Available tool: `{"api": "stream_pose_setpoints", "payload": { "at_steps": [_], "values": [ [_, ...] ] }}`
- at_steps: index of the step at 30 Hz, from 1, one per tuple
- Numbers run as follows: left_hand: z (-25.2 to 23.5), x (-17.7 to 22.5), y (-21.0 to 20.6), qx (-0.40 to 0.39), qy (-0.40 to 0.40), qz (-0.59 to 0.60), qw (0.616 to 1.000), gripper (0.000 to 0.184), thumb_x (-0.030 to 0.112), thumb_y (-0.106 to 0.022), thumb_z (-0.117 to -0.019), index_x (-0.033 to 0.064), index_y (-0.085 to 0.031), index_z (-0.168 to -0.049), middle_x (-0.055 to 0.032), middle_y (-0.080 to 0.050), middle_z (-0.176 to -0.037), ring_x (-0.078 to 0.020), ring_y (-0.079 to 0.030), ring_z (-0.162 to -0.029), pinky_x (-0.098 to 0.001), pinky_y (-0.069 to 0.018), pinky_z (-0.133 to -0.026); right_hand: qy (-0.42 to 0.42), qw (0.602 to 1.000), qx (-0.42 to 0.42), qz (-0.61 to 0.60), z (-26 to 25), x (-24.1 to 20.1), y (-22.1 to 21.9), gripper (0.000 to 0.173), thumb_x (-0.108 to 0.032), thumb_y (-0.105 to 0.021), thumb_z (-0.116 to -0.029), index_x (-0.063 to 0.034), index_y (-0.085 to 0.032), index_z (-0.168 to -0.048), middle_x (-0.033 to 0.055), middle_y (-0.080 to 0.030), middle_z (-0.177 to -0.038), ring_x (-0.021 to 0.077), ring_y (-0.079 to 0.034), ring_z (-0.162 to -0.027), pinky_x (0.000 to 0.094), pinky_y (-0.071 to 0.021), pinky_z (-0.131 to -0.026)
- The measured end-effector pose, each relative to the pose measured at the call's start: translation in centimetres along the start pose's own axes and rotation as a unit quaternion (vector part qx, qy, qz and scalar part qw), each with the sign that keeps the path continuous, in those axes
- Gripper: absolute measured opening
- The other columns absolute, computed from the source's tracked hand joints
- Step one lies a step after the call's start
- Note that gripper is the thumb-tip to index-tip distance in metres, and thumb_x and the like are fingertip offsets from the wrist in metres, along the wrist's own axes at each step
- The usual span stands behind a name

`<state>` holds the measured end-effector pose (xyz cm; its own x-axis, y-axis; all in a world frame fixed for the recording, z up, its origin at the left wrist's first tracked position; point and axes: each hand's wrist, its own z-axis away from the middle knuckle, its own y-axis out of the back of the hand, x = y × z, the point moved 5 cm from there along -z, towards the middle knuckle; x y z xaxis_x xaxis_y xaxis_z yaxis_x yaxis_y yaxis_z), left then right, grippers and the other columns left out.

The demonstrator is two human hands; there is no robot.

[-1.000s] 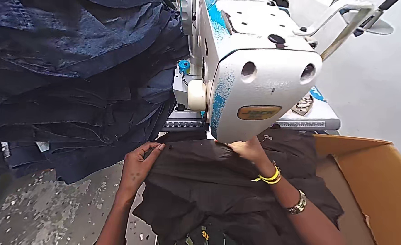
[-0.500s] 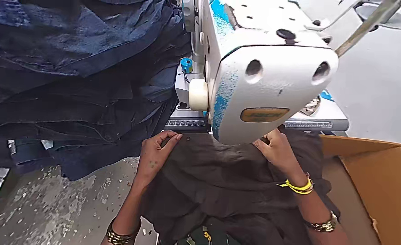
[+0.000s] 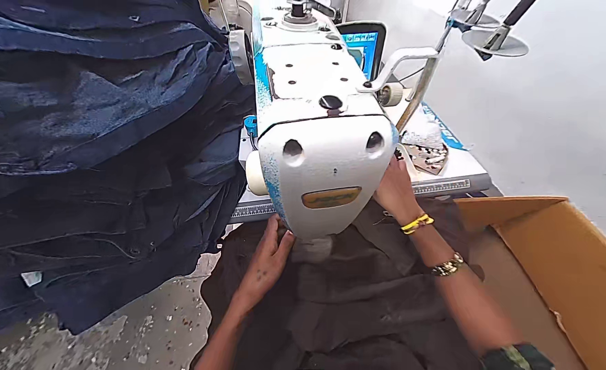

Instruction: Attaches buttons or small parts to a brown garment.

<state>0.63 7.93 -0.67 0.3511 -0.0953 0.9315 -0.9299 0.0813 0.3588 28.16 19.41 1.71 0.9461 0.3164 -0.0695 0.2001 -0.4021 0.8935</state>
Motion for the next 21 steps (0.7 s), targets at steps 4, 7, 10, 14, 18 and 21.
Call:
{"api": "stream_pose_setpoints", "payload": {
  "at_steps": [4, 7, 10, 14, 18, 21],
  "values": [
    [0.0, -0.3, -0.6, 0.042, 0.037, 0.023, 0.998, 0.053, 0.022, -0.046, -0.1037, -0.0076, -0.038, -0.148, -0.0168, -0.061, -0.126, -0.0098, -0.061, -0.112, -0.0261, -0.0494, -0.097, -0.032, 0.999, -0.007, 0.006, -0.2, -1.0, -1.4, 0.021, -0.012, -0.073, -0.0909, 0.0046, -0.072, -0.103, 0.0274, -0.065, -0.114, 0.0482, -0.060, -0.110, 0.0613, -0.0453, -0.086],
    [0.1, -0.6, -1.0, 0.068, 0.043, 0.050, 0.996, 0.055, 0.022, -0.048, -0.1016, -0.0085, -0.038, -0.146, -0.0132, -0.060, -0.121, -0.0047, -0.060, -0.105, -0.0213, -0.0496, -0.092, -0.017, 0.995, 0.082, -0.062, 1.5, -0.9, -0.4, 0.015, -0.014, -0.071, -0.0922, 0.0006, -0.073, -0.094, 0.0244, -0.069, -0.103, 0.0465, -0.065, -0.102, 0.0596, -0.0492, -0.081],
    [-0.2, -1.1, -1.1, 0.084, 0.038, 0.066, 0.994, 0.056, 0.024, -0.052, -0.0978, -0.0098, -0.040, -0.141, -0.0075, -0.059, -0.109, -0.0006, -0.059, -0.095, -0.0180, -0.0498, -0.085, -0.051, 0.979, 0.141, -0.141, 3.1, -0.2, 1.4, 0.018, -0.016, -0.069, -0.0940, 0.0020, -0.073, -0.095, 0.0196, -0.070, -0.091, 0.0374, -0.069, -0.087, 0.0518, -0.0549, -0.075],
    [-0.6, -0.8, -0.9, 0.092, 0.045, 0.072, 0.992, 0.037, 0.016, -0.054, -0.0983, -0.0082, -0.048, -0.125, -0.0040, -0.059, -0.099, 0.0028, -0.058, -0.089, -0.0160, -0.0489, -0.081, -0.104, 0.959, 0.135, -0.227, 4.0, -0.8, 4.0, 0.016, -0.014, -0.069, -0.0927, 0.0016, -0.074, -0.097, 0.0140, -0.071, -0.083, 0.0202, -0.067, -0.071, 0.0367, -0.0539, -0.068],
    [0.6, 0.7, -0.2, 0.088, -0.044, -0.050, 0.994, 0.025, 0.020, -0.056, -0.0975, 0.0018, -0.061, -0.082, 0.0032, -0.052, -0.066, 0.0008, -0.050, -0.061, -0.0199, -0.0417, -0.059, -0.010, 0.963, 0.141, -0.228, 4.4, -5.2, 5.3, 0.013, -0.014, -0.071, -0.0866, -0.0013, -0.071, -0.085, 0.0104, -0.067, -0.075, 0.0204, -0.065, -0.067, 0.0381, -0.0515, -0.061],
    [4.4, 3.8, 0.3, -0.018, -0.183, -0.054, 0.981, 0.038, 0.026, -0.057, -0.1017, 0.0077, -0.054, -0.069, 0.0031, -0.043, -0.054, 0.0008, -0.040, -0.048, -0.0158, -0.0325, -0.046, 0.200, 0.946, 0.170, -0.189, 6.1, -10.6, 5.9, 0.018, -0.018, -0.062, -0.0960, -0.0056, -0.069, -0.084, 0.0098, -0.068, -0.075, 0.0214, -0.067, -0.068, 0.0338, -0.0551, -0.060]
  ]
}}
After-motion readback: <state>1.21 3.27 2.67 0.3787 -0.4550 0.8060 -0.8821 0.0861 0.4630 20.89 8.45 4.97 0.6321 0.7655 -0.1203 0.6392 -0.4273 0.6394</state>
